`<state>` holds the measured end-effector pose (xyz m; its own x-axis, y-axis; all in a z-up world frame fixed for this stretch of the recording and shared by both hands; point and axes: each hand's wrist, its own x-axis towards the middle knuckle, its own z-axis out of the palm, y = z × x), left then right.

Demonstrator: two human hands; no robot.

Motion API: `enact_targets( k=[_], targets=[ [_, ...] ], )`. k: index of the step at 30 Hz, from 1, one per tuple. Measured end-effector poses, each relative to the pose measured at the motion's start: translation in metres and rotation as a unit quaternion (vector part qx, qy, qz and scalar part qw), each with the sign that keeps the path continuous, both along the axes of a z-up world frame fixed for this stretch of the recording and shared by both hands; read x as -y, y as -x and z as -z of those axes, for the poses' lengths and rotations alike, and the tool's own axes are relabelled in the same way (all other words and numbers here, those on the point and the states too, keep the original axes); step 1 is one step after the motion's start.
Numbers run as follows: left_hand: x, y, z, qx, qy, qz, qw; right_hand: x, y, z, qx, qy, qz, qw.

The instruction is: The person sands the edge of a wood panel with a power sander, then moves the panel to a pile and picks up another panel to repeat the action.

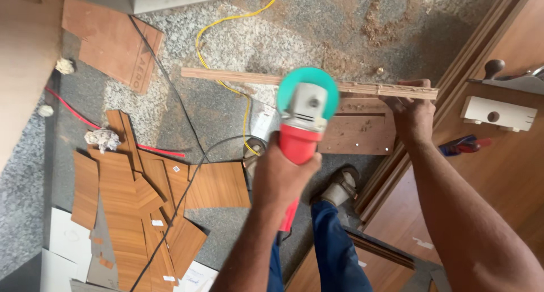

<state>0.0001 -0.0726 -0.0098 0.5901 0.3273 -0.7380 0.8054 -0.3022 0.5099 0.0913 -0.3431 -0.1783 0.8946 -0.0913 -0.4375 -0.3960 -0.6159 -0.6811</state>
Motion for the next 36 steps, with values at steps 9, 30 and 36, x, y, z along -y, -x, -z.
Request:
enact_targets(
  k=[9, 30, 36],
  targets=[
    [-0.014, 0.001, 0.005, 0.001, -0.016, -0.058, 0.998, 0.000, 0.000, -0.001, 0.011, -0.002, -0.014, 1.000],
    [0.012, 0.002, 0.006, 0.062, -0.067, -0.028, 0.995, -0.001, 0.000, 0.004, 0.019, 0.025, -0.034, 0.999],
    [0.041, -0.007, 0.001, 0.045, -0.005, 0.017, 0.999, -0.003, 0.001, -0.002, 0.025, 0.043, -0.026, 0.998]
  ],
)
